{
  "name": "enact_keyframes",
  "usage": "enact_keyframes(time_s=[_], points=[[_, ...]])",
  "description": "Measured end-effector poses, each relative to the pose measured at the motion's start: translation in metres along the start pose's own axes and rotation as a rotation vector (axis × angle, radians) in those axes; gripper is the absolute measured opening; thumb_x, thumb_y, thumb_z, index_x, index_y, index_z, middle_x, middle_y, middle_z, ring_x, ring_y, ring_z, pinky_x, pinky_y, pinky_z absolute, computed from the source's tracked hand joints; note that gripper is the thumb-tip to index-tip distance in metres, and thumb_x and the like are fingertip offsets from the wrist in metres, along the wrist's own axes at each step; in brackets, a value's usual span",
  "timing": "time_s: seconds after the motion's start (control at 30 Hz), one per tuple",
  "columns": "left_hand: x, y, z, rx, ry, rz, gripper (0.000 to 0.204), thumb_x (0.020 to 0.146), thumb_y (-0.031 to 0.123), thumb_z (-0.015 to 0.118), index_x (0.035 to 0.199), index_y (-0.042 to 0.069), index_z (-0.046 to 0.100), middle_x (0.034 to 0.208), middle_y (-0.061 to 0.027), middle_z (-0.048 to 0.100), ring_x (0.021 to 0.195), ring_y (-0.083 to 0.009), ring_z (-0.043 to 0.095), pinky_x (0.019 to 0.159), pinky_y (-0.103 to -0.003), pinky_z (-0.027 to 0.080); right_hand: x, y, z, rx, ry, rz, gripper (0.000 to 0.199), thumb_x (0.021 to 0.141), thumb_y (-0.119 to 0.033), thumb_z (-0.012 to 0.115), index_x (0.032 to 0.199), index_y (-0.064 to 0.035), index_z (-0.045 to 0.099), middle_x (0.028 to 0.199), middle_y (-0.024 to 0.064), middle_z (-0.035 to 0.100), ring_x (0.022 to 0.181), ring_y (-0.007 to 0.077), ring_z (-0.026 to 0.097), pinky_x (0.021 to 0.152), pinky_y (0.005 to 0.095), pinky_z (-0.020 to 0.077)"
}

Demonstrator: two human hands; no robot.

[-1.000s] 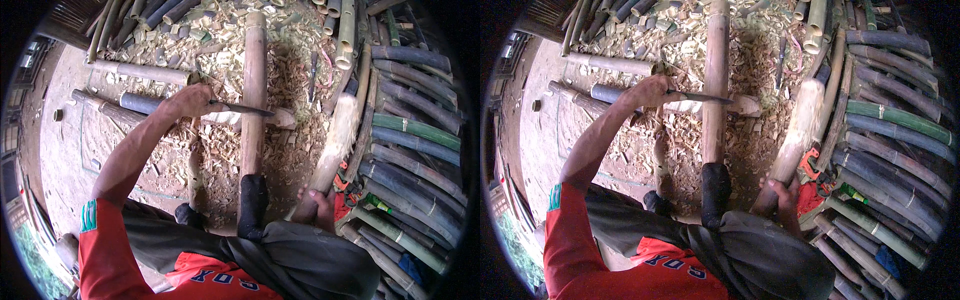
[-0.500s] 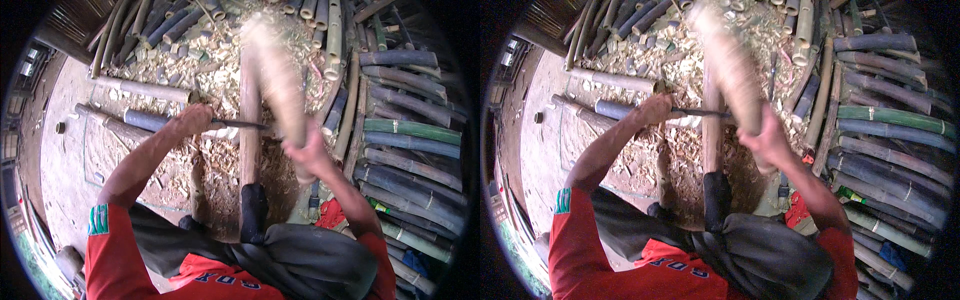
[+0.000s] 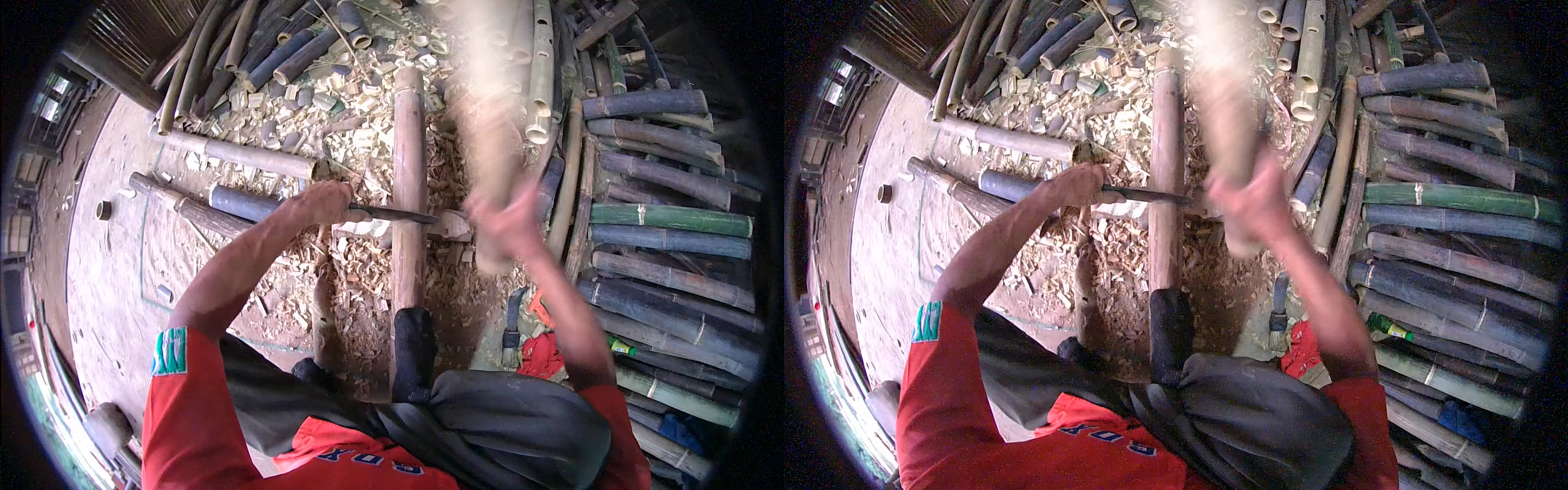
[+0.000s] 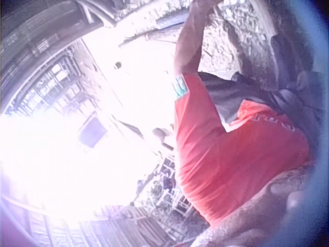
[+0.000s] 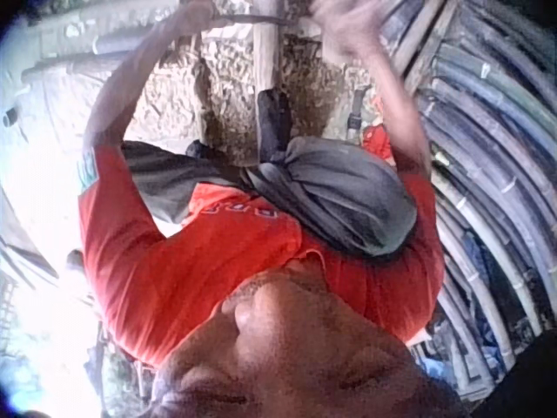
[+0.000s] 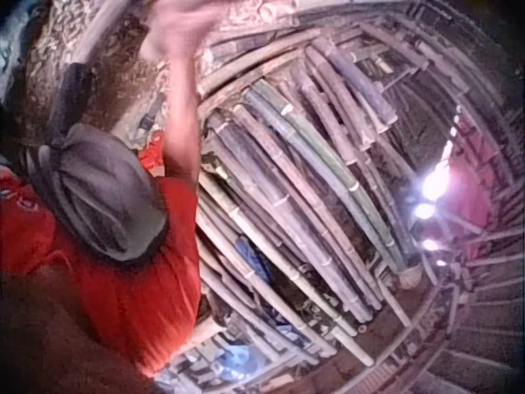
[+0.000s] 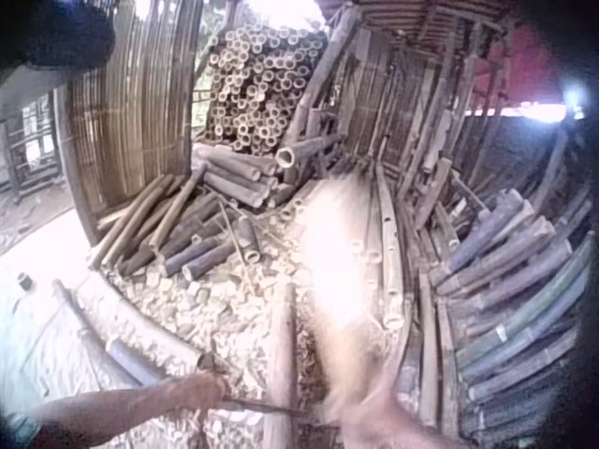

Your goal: The person carves and smooths bamboo poles using a knife and a piece of wood as a mallet. They carve holes into the bamboo and use sandpaper to smooth the surface of the poles.

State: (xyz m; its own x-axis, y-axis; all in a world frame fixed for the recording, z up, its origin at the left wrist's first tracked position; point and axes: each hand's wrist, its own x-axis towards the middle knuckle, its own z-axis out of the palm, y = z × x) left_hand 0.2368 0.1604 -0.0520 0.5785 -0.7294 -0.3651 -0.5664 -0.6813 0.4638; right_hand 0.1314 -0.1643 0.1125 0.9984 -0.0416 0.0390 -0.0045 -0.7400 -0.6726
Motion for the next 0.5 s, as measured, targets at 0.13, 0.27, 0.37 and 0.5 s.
enact_keyframes(time_s=[0.13,0.27,0.37,0.5], points=[[-0.001,0.013,-0.01,0.018,-0.13,-0.135,0.082,0.088,0.075,0.061,0.081,-0.006,0.069,0.077,-0.0231,0.071,0.083,-0.0367,0.073,0.081,-0.046,0.058,0.013,0.004,0.0,-0.28,-0.719,0.223,0.085,0.073,-0.015,0.084,0.145,0.0054,0.043,0.133,0.0178,0.06,0.112,0.0285,0.065,0.1,0.0407,0.0565],[-0.005,0.01,-0.013,-0.065,-0.217,-0.21,0.083,0.088,0.076,0.06,0.073,-0.005,0.069,0.065,-0.0175,0.07,0.079,-0.0304,0.075,0.08,-0.043,0.059,0.062,-0.066,-0.09,-0.258,-0.516,0.109,0.091,0.07,-0.028,0.088,0.144,0.0038,0.045,0.139,0.0217,0.056,0.118,0.0295,0.063,0.102,0.0396,0.0534],[-0.013,0.003,-0.006,-0.115,-0.248,-0.238,0.079,0.086,0.075,0.064,0.08,-0.004,0.071,0.076,-0.0198,0.071,0.083,-0.0352,0.073,0.082,-0.046,0.058,0.067,-0.076,-0.11,0.17,-0.038,-0.177,0.072,0.078,-0.028,0.084,0.133,0.005,0.052,0.122,0.0183,0.066,0.099,0.0227,0.07,0.086,0.0371,0.0579],[0.001,0.02,-0.018,-0.091,-0.244,-0.174,0.082,0.088,0.076,0.06,0.081,-0.004,0.073,0.079,-0.017,0.074,0.087,-0.0339,0.073,0.083,-0.047,0.058,0.0,0.0,-0.003,0.185,0.097,-0.133,0.064,0.078,-0.019,0.079,0.13,0.006,0.053,0.112,0.0175,0.067,0.097,0.0282,0.069,0.088,0.0402,0.0575]])
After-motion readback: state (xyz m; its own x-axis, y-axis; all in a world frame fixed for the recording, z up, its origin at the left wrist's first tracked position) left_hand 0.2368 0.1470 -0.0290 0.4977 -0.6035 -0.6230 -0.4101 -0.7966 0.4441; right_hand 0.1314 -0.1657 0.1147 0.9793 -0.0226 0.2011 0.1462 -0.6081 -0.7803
